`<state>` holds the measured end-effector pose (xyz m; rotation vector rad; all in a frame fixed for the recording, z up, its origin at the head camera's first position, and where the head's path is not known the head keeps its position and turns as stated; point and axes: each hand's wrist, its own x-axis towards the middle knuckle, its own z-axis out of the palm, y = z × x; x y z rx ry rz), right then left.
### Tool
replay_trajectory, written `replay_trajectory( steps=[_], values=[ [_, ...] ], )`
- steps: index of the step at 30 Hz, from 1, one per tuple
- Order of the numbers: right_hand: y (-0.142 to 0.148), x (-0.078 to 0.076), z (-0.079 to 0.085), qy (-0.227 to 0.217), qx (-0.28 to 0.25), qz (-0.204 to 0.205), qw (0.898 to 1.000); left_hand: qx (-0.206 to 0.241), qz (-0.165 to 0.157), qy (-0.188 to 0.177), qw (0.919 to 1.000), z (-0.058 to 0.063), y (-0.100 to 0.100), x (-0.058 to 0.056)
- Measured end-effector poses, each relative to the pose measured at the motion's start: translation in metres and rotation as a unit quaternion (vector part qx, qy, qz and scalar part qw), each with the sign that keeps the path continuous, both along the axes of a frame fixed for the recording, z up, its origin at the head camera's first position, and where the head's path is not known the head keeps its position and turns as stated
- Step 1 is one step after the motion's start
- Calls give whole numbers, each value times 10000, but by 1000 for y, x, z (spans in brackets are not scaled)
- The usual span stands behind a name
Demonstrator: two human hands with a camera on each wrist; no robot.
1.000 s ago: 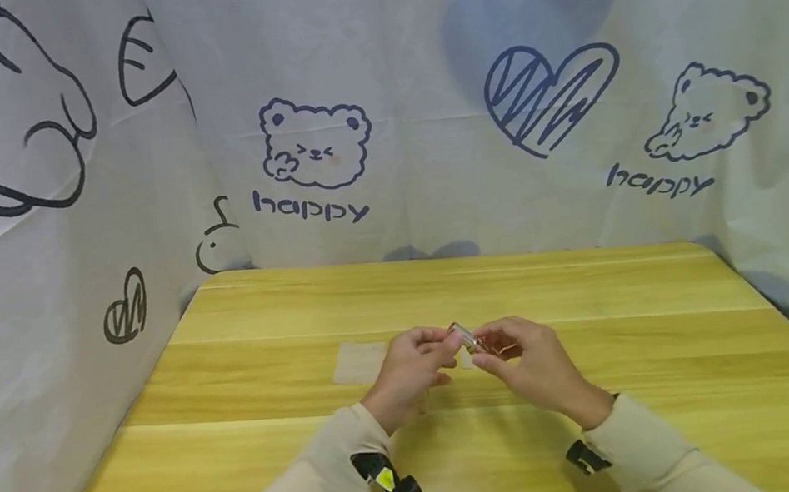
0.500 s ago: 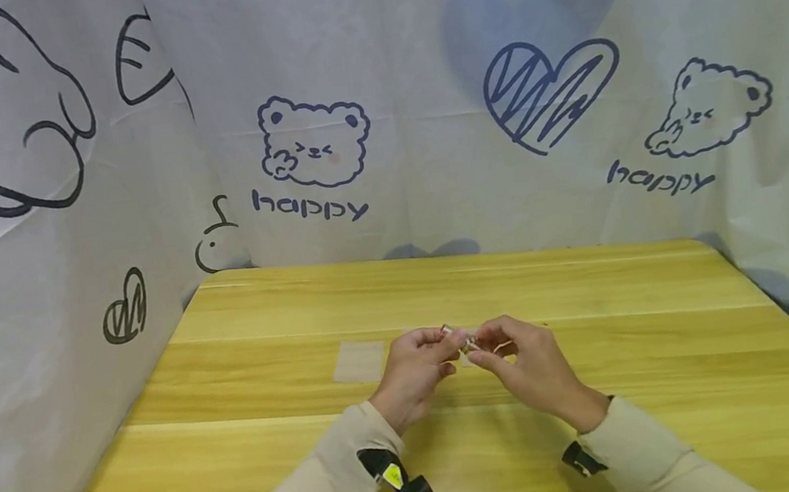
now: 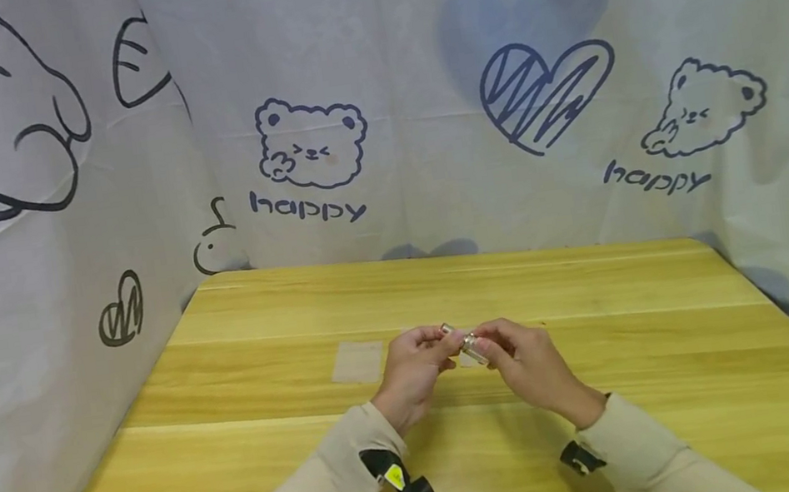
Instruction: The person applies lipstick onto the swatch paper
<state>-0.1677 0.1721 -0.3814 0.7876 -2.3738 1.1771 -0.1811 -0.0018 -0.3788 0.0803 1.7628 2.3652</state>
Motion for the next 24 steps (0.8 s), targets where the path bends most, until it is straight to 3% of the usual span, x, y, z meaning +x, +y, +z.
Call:
replay_trajectory(
  steps=[4, 10, 17, 24],
  values=[
    [-1, -1, 3, -349, 62, -136, 9993, 30, 107, -2, 9999, 0, 1, -1],
    [-3, 0, 6, -328, 131, -203, 9992, 29, 354, -51, 9994, 2, 2, -1],
    [-2, -2, 5, -138, 23, -84, 9999, 42, 302, -43, 9995, 3, 1, 1],
    [0, -3, 3, -588, -152, 114, 9981, 88, 188, 13, 9998, 4, 0, 1]
  ],
)
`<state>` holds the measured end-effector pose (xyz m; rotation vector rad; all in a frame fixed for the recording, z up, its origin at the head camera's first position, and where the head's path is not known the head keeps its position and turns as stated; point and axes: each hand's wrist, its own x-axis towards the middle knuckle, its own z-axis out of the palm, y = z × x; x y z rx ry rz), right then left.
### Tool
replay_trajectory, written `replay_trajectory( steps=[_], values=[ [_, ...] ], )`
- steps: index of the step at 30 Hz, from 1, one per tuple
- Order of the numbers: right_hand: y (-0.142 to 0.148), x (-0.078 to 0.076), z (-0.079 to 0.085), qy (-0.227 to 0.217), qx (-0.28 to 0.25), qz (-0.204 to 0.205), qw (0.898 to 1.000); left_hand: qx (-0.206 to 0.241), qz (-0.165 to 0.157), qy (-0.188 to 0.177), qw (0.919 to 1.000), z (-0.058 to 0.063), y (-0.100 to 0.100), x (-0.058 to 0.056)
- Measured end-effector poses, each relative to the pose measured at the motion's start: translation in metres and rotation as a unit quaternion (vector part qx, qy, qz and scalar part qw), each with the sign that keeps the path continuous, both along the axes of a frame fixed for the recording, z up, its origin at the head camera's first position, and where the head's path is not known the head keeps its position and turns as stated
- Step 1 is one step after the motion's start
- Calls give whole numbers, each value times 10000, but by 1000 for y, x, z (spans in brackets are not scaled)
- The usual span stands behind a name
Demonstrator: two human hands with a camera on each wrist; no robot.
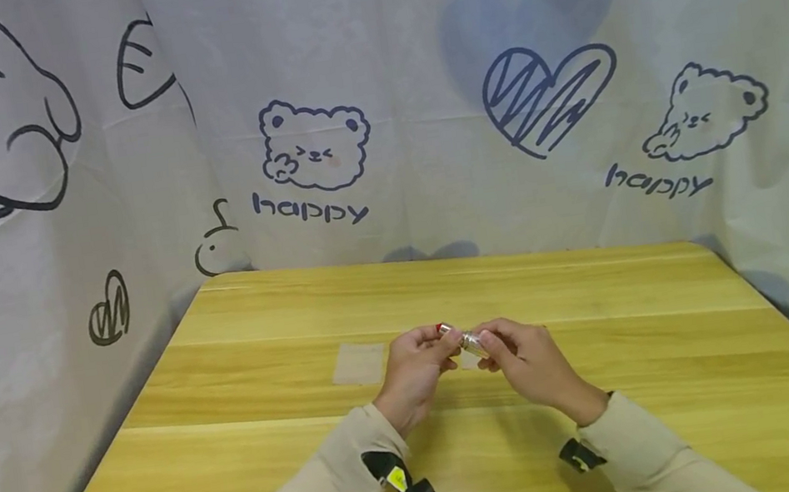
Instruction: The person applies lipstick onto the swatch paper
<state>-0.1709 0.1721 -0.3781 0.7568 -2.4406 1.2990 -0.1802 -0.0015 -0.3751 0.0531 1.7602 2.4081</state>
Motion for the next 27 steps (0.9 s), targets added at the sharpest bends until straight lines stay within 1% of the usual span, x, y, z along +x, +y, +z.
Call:
replay_trajectory(
  steps=[5, 8, 13, 15, 18, 22, 25, 27],
  values=[
    [-1, 2, 3, 150, 193, -203, 9995, 65, 150, -75, 9998, -1, 1, -1],
    [-2, 1, 3, 307, 134, -243, 9991, 72, 182, -101, 9998, -1, 1, -1],
    [-1, 0, 1, 514, 40, -275, 9983, 31, 137, -106, 9998, -1, 1, -1],
    [-1, 0, 1, 521, 32, -201, 9984, -2, 124, -96, 9999, -1, 1, -1],
    [1, 0, 0, 388, 77, -111, 9992, -7, 114, -99, 9999, -1, 1, 0],
    [1, 1, 2, 208, 232, -217, 9993, 28, 121, -107, 9999, -1, 2, 0],
    [0, 1, 2, 297, 281, -283, 9988, 50, 135, -90, 9999, -2, 2, 0],
    [-1, 1, 2, 447, 266, -269, 9983, 73, 121, -72, 9999, -1, 1, 0]
  ],
)
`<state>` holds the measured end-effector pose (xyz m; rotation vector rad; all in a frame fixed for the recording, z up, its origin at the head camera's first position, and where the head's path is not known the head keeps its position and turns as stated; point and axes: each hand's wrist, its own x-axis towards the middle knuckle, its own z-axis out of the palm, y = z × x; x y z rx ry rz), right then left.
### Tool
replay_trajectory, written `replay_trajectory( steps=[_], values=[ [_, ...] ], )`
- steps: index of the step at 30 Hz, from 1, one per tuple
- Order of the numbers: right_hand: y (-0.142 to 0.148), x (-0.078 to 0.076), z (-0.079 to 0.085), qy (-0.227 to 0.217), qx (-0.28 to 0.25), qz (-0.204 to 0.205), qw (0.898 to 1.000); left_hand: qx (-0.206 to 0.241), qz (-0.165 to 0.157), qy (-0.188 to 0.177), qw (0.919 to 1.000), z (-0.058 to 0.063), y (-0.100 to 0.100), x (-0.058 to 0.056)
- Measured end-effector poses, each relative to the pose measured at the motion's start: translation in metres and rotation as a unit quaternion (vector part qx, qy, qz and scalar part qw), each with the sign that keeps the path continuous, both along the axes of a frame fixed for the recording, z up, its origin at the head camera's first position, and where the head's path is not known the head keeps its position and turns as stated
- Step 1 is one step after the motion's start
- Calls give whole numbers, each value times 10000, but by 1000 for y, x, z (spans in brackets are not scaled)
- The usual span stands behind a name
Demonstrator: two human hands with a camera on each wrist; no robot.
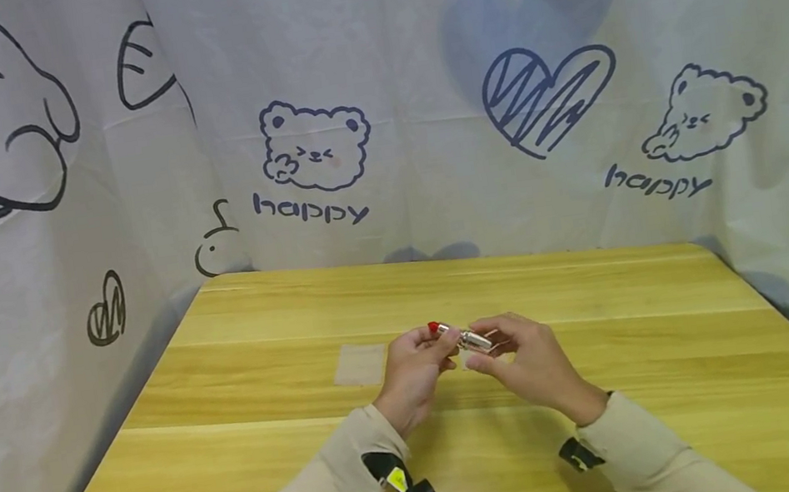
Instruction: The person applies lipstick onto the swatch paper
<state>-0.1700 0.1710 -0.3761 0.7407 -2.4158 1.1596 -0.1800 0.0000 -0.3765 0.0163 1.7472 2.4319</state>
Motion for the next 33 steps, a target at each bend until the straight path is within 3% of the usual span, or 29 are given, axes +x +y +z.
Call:
replay_trajectory(
  steps=[5, 21, 26, 33],
  values=[
    [0, -1, -2, 188, -64, 55, 9998, 49, -61, 26, 10000, 1, -1, 1],
    [-2, -5, 4, 7, 58, 229, 9997, -212, -182, -108, 9996, 5, -8, -2],
    [-2, -10, 7, -68, 114, 209, 9997, -530, -562, 28, 9970, 6, -17, -5],
    [-1, -18, 12, -307, 231, 109, 9992, -1233, -1076, 361, 9859, 6, -38, -12]
  ],
)
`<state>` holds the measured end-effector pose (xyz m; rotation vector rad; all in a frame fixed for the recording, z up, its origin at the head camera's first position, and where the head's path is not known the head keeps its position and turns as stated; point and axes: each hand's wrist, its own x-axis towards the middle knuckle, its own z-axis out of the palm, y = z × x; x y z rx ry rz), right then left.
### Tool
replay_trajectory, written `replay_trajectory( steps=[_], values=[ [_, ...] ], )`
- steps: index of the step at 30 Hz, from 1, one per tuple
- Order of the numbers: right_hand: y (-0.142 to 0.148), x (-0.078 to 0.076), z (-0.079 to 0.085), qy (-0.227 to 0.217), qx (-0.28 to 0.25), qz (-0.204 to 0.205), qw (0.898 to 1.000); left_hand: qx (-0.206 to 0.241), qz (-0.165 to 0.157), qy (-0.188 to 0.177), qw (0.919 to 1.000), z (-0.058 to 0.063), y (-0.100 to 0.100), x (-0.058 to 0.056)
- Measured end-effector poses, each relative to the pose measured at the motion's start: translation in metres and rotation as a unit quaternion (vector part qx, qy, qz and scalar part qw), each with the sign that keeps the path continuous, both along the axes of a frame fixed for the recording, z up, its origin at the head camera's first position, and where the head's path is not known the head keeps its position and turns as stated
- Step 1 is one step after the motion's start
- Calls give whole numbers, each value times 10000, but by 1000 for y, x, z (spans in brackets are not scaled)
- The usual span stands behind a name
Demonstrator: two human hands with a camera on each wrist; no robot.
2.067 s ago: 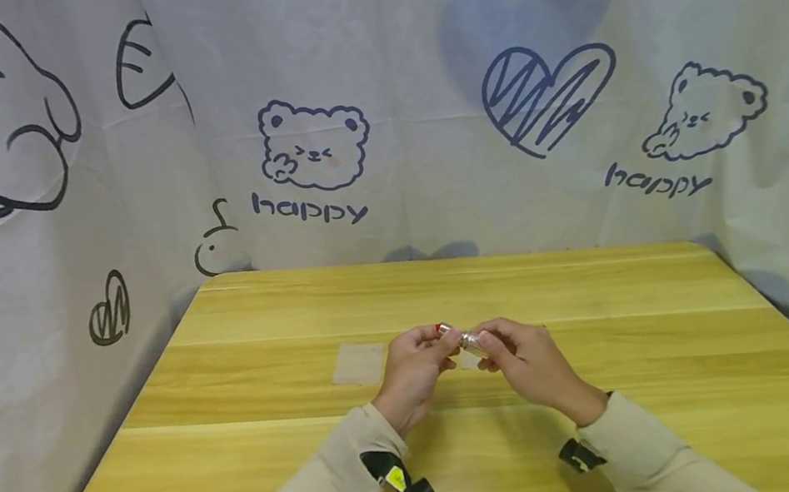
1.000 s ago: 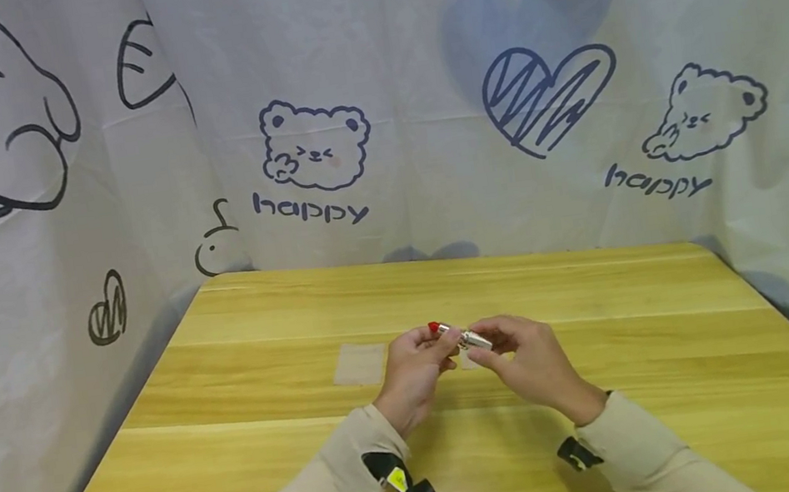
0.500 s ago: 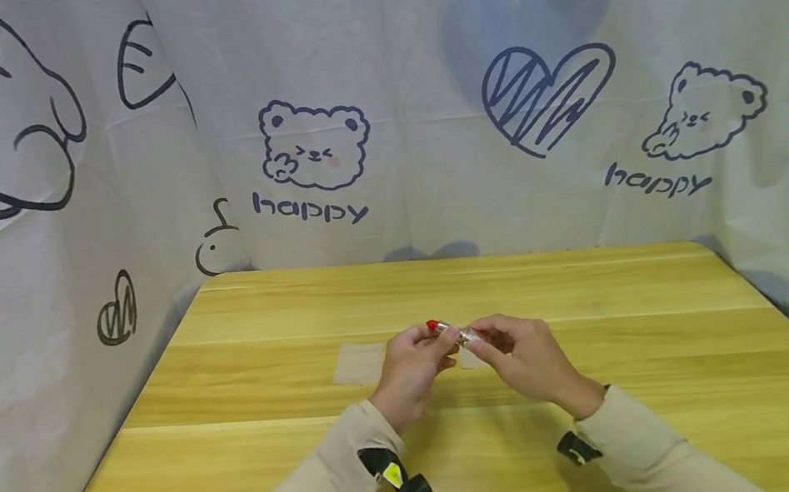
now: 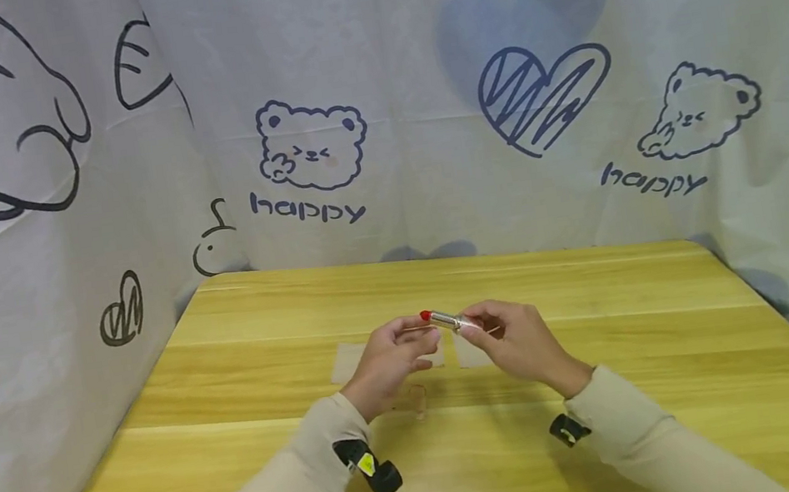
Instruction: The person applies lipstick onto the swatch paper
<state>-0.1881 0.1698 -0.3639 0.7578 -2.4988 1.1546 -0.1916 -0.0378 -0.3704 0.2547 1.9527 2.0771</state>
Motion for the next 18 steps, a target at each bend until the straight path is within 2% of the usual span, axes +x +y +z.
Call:
replay_trajectory(
  steps=[5, 9, 15, 18],
  values=[
    [-3, -8, 1, -209, -5, -58, 9998, -588, -80, 325, 9977, -4, -17, -8],
    [-5, -13, -2, -499, 63, -83, 9987, -1122, -13, 364, 9930, -9, -30, -13],
    [-8, -20, -3, -561, 186, -81, 9982, -2079, 59, 556, 9766, -11, -46, -23],
    [-9, -25, -4, -577, 200, -64, 9981, -2622, 70, 702, 9624, -9, -54, -27]
  ],
)
